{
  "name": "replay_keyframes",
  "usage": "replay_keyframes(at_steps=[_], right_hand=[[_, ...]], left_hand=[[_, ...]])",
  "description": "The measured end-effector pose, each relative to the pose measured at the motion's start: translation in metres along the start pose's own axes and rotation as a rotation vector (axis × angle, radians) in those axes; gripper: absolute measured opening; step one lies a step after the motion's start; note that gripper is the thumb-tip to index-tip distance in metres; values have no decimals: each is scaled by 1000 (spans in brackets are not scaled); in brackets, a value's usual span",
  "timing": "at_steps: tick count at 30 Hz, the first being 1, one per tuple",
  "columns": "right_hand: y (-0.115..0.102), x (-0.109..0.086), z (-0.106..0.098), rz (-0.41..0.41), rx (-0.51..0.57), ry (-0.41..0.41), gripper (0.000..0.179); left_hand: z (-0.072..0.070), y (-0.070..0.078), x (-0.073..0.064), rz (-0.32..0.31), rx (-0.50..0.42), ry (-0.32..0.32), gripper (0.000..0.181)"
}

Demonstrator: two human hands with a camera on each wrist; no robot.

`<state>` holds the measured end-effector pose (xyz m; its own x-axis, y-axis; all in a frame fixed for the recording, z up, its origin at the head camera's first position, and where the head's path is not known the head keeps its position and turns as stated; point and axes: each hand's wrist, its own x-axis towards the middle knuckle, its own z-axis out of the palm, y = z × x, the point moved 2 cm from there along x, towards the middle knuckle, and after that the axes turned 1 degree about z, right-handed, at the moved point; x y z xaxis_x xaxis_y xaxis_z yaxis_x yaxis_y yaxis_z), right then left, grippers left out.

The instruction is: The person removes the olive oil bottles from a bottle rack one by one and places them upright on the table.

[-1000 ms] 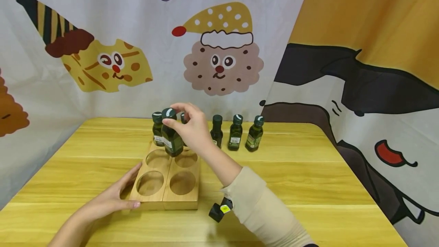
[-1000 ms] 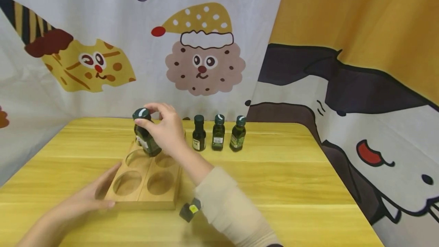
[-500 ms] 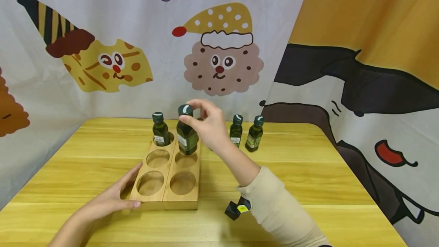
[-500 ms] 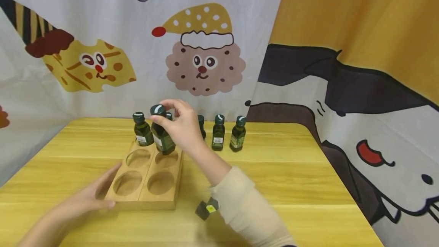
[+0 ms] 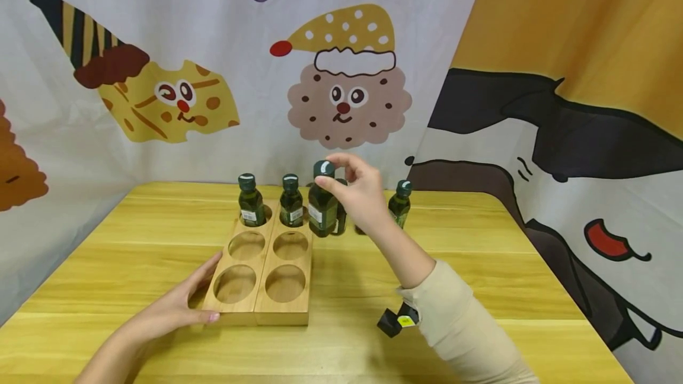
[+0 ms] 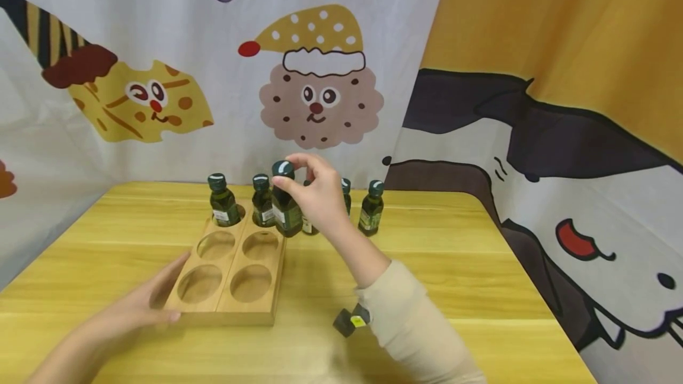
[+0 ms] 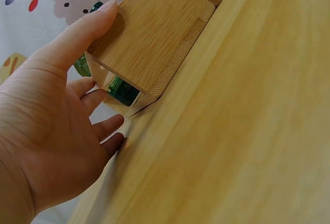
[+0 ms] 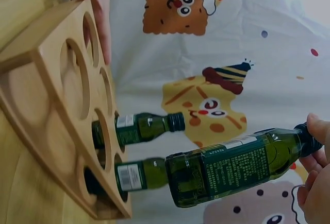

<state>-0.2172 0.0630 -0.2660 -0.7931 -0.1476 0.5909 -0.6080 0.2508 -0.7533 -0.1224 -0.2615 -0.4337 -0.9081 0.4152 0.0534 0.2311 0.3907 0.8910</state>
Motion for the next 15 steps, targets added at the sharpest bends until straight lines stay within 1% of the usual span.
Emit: replay_keyframes(at_steps=[7, 15], right_hand=[[8, 1, -15, 17, -28, 26, 27], [18, -2, -27, 5, -71, 48, 26]], left_hand=[[-1, 0, -1, 8, 0, 4, 98], [-1, 1, -1, 15, -7, 6, 99]])
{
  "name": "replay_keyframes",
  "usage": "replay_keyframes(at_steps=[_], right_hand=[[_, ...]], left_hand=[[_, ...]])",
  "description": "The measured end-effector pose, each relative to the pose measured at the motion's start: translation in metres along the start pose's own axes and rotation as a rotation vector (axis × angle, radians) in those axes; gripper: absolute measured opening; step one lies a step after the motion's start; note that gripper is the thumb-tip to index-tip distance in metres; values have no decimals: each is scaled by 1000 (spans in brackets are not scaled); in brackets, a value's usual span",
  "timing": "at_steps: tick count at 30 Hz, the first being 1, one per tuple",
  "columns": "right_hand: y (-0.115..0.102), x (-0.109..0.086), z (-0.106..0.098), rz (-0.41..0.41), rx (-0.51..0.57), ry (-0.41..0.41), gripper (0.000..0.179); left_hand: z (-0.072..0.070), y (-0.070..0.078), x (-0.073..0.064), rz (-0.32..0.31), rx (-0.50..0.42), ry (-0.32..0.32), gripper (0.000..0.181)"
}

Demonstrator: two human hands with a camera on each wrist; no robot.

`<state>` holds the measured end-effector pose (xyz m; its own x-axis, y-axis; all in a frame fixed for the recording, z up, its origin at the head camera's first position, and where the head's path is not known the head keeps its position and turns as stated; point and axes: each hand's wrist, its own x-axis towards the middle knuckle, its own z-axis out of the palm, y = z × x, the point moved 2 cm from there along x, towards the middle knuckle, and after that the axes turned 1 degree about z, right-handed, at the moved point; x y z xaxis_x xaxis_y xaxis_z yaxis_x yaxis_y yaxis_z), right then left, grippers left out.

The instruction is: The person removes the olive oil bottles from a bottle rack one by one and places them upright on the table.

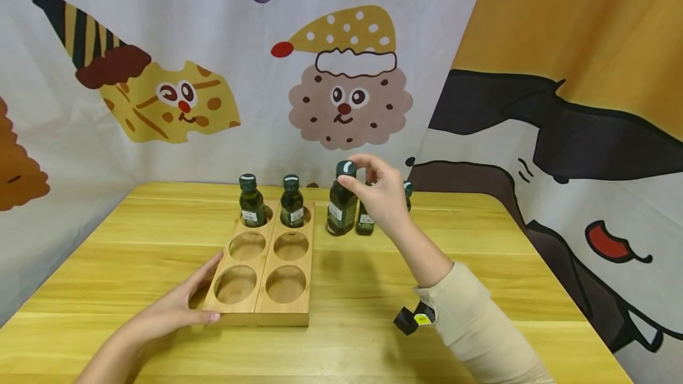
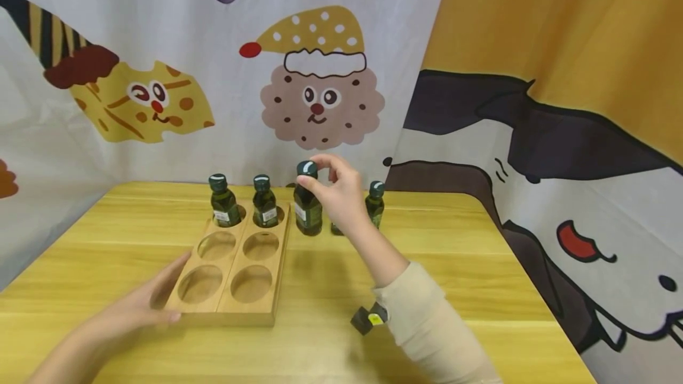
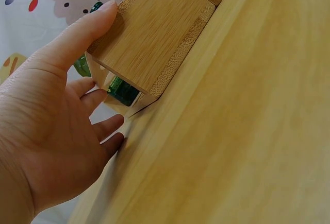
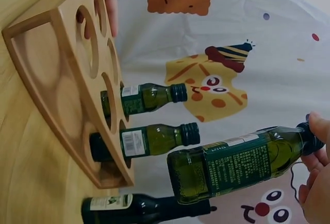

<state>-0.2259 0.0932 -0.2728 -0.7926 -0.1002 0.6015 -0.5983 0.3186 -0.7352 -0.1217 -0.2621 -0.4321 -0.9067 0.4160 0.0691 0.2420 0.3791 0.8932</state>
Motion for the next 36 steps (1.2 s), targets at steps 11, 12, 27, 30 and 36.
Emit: replay_keyframes(at_steps=[11, 12, 27, 30, 36], right_hand=[[-5, -14, -1, 98, -30, -11, 29], [3, -14, 0, 100, -27, -11, 30], [48, -33, 18, 69, -26, 6, 30], [54, -37, 22, 66, -35, 11, 30], [63, -41, 28, 74, -45, 28, 31]], left_hand=[[2, 2, 0, -2, 10, -12, 99], [2, 2, 1, -9, 10, -11, 99], [1, 0, 1, -23, 28, -3, 100], [1, -1, 1, -19, 37, -1, 100], [0, -3, 0, -17, 30, 6, 99]])
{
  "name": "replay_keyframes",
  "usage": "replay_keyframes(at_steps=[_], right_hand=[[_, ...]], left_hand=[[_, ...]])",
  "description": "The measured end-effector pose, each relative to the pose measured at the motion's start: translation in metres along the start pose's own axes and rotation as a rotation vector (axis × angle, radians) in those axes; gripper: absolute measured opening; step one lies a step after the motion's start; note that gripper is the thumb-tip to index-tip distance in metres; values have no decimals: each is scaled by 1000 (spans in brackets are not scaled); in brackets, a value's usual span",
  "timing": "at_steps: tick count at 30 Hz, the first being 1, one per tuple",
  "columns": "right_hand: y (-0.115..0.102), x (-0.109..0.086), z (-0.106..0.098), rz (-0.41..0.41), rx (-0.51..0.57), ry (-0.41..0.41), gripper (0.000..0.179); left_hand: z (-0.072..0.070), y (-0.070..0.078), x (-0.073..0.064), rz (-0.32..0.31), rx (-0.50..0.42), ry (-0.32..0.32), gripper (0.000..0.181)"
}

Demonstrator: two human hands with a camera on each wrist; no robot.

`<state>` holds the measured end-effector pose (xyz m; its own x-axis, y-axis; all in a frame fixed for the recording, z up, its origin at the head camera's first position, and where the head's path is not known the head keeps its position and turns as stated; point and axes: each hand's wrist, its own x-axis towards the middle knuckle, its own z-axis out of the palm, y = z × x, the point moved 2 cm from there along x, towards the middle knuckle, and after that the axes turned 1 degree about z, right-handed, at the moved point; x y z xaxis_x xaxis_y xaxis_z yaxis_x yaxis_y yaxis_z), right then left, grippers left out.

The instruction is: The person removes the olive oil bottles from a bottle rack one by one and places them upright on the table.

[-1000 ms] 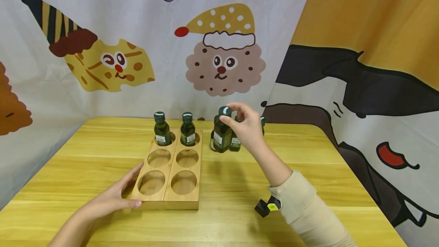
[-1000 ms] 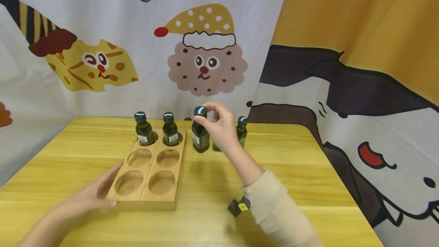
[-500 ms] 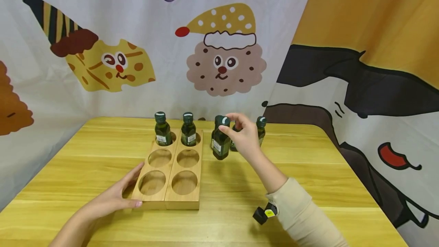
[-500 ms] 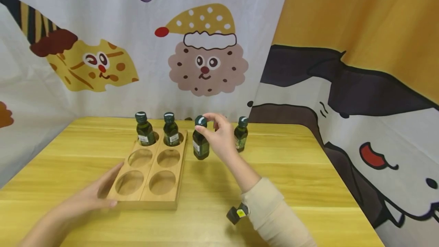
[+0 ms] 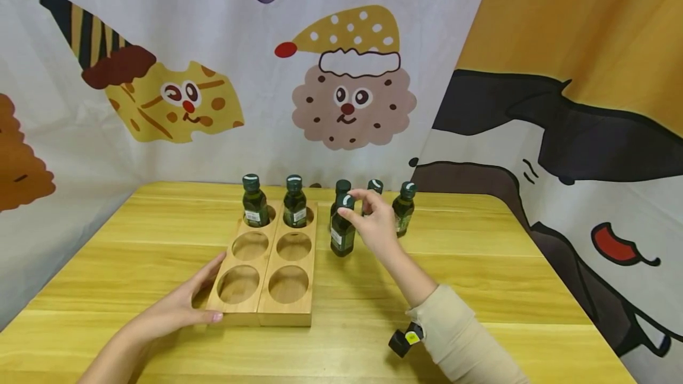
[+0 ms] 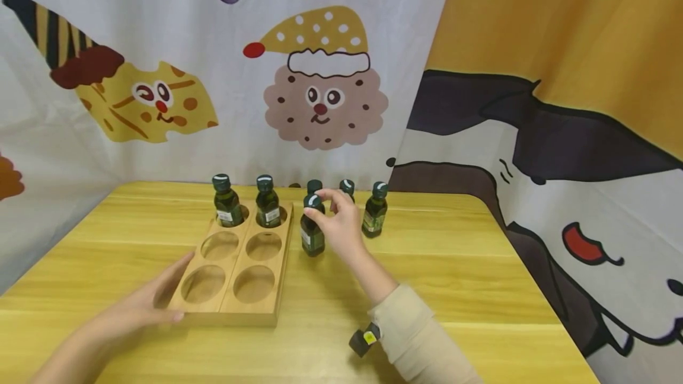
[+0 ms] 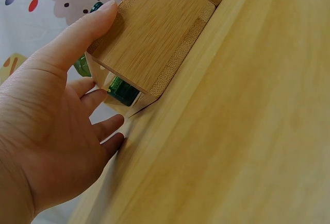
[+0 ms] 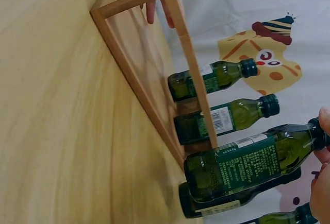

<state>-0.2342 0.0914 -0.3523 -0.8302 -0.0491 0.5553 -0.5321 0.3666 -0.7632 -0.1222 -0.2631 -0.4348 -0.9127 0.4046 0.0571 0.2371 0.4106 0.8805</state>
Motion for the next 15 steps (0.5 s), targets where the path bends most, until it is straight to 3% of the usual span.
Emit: replay_keyframes(at_steps=[15], right_hand=[[15, -4, 8, 36, -26, 18, 31]], left_hand=[[1, 7, 0, 25, -20, -14, 100]])
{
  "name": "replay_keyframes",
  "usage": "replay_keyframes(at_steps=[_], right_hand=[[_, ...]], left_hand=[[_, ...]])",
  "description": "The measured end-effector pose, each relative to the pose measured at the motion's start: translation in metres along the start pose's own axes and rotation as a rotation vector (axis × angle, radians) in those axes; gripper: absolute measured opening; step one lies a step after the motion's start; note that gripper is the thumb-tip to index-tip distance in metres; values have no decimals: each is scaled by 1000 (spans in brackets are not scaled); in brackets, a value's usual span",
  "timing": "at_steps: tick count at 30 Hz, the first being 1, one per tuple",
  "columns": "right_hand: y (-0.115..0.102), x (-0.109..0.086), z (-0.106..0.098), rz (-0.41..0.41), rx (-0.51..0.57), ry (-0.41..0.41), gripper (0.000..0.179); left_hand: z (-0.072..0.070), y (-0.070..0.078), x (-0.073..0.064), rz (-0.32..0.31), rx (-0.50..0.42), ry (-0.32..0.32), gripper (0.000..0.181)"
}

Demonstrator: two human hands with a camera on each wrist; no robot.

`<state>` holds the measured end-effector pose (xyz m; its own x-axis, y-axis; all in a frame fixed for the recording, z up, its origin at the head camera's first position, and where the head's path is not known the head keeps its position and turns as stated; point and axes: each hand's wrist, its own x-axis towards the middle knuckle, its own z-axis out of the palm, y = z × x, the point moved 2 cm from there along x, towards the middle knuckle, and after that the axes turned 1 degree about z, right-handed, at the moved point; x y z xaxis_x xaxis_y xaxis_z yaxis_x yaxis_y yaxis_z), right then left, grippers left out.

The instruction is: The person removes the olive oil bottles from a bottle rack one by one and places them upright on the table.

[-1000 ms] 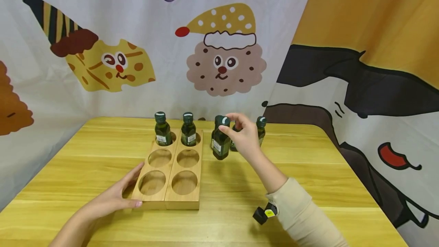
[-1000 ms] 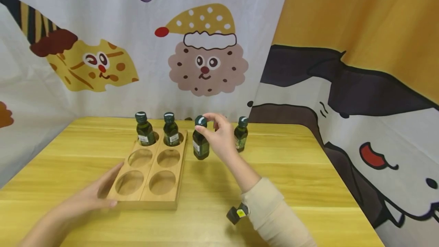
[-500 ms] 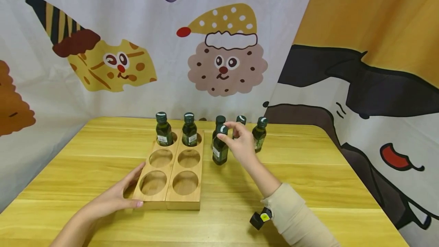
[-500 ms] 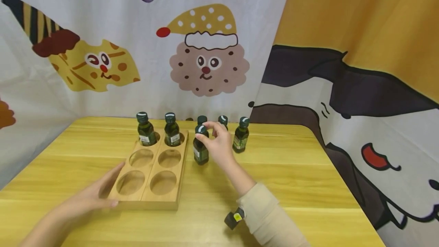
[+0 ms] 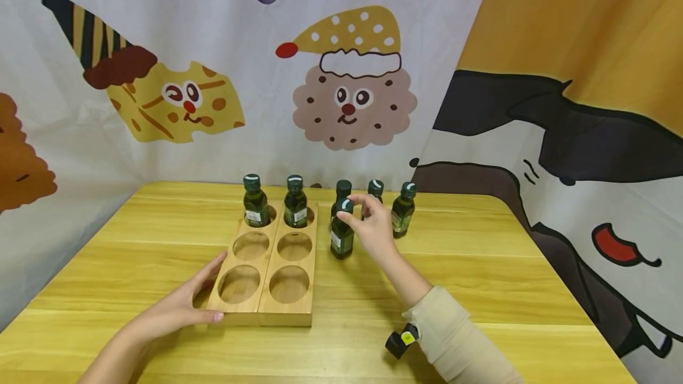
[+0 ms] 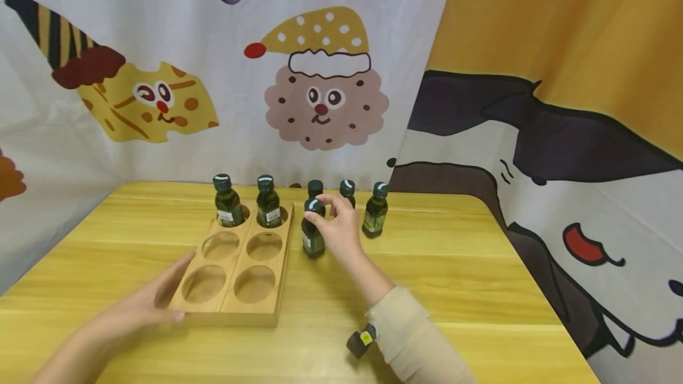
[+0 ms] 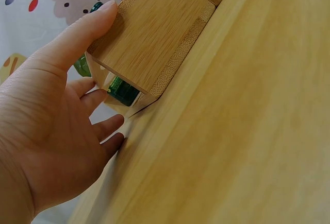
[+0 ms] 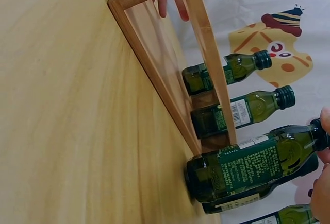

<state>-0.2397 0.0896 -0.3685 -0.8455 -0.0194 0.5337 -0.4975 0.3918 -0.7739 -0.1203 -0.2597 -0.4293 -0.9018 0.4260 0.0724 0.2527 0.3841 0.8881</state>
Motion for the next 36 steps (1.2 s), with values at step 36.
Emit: replay_keyframes(at_steps=[36], right_hand=[[-44, 26, -2, -102, 6, -75, 46]], left_hand=[[0, 1, 0, 10, -3, 4, 100]])
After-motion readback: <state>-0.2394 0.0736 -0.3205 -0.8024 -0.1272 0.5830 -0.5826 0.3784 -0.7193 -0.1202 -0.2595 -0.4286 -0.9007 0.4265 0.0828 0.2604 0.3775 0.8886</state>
